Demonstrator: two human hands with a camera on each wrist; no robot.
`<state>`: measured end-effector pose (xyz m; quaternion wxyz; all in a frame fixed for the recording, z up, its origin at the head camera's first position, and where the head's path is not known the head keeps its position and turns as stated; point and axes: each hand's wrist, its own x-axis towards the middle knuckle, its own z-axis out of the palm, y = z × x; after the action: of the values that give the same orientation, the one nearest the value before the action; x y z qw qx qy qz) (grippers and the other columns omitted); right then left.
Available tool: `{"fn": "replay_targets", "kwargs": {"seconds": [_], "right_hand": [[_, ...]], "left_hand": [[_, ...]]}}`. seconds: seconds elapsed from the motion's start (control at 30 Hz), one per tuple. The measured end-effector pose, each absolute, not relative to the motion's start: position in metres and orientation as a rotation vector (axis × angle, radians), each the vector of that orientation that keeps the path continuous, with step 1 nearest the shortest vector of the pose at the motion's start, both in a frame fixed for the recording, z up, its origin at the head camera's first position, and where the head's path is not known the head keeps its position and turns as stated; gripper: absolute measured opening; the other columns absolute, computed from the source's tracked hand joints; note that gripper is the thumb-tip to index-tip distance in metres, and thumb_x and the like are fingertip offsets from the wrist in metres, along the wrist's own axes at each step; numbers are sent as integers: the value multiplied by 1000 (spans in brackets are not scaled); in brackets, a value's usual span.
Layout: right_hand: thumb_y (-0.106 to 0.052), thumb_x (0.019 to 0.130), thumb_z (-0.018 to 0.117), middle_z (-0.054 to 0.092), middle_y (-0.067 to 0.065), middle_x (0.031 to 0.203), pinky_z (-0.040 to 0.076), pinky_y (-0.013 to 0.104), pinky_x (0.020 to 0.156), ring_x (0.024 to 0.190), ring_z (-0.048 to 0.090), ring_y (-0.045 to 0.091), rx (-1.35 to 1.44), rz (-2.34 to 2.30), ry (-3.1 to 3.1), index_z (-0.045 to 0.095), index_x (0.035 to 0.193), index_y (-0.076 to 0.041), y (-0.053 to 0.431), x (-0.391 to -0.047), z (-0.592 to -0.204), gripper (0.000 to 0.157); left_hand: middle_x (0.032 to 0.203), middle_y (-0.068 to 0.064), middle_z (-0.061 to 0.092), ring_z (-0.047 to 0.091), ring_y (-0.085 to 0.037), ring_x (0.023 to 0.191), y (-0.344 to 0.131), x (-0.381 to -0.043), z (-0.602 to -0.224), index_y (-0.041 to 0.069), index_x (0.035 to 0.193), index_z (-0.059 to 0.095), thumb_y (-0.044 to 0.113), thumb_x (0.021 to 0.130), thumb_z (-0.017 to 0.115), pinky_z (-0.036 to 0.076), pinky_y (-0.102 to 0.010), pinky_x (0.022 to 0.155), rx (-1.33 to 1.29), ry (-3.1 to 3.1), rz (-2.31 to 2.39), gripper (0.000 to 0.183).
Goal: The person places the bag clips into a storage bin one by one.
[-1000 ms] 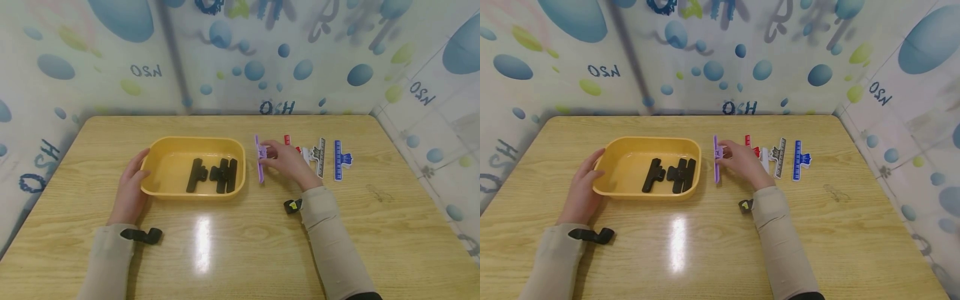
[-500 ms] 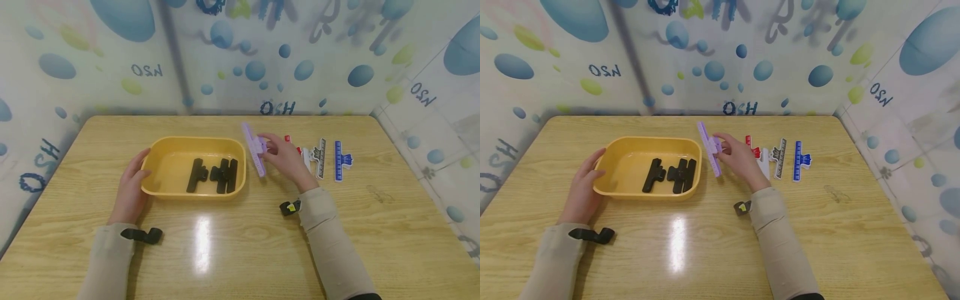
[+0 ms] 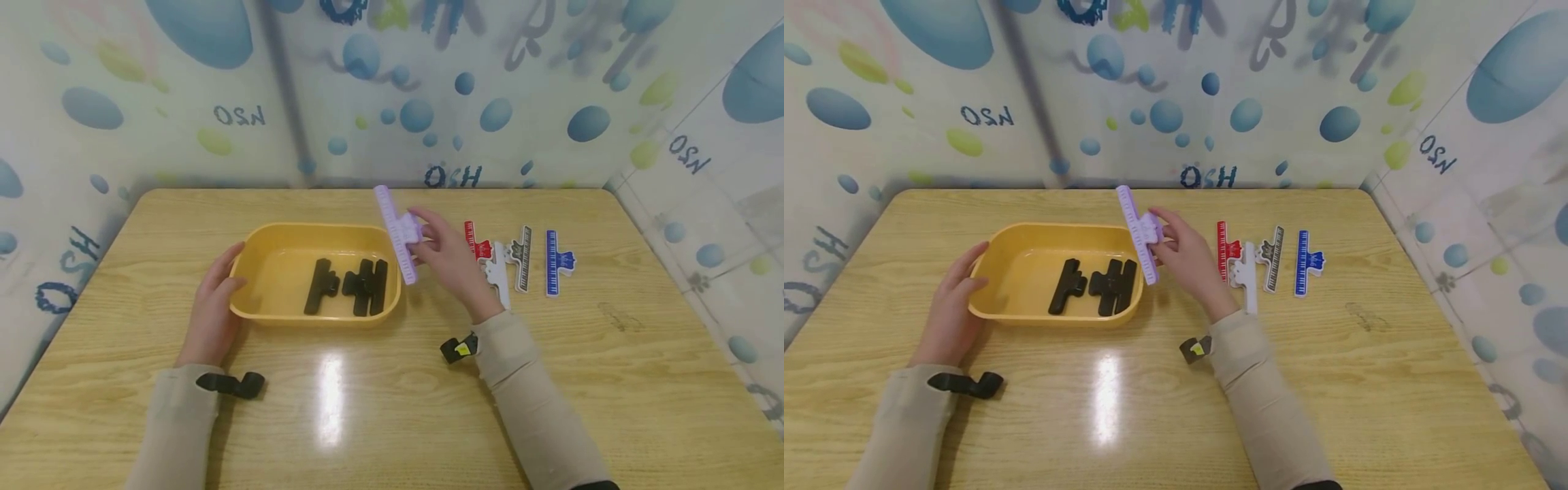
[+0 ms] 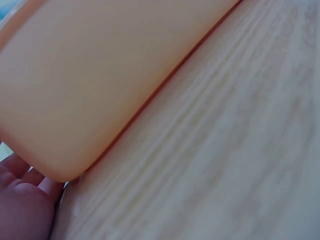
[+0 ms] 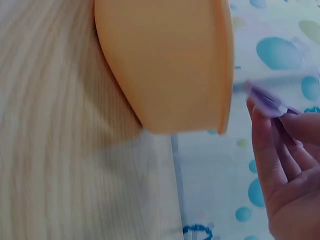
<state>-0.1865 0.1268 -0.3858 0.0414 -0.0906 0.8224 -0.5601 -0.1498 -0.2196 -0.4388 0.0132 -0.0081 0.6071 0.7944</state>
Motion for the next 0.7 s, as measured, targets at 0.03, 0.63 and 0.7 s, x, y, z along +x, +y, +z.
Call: {"fn": "replay_targets", "kwargs": {"seconds": [0.03, 0.63, 0.7], "right_hand": [[-18, 88, 55, 56, -1, 111, 50, 28, 72, 88, 60, 11, -284, -1719, 2513, 38, 130, -40, 124, -185, -385, 50], [-24, 87, 55, 56, -5, 117, 48, 23, 73, 93, 57, 5, -274, -1680, 2601, 45, 127, -37, 83, -168, -400, 43], [-29, 86, 57, 59, -6, 111, 49, 24, 70, 89, 59, 6, -323, -1642, 2638, 48, 124, -35, 80, -166, -402, 39]], "left_hand": [[144, -1, 22, 27, -24, 126, -220, -150, -439, 20, 137, 35, 2, 92, 33, 40, -21, 89, -27, 1894, 2474, 49], [144, 0, 20, 27, -23, 126, -221, -150, -441, 20, 138, 34, 2, 92, 34, 41, -20, 88, -29, 1870, 2479, 49], [144, 0, 20, 27, -23, 126, -221, -151, -441, 21, 137, 35, 2, 92, 34, 41, -20, 88, -35, 1872, 2474, 49]]}}
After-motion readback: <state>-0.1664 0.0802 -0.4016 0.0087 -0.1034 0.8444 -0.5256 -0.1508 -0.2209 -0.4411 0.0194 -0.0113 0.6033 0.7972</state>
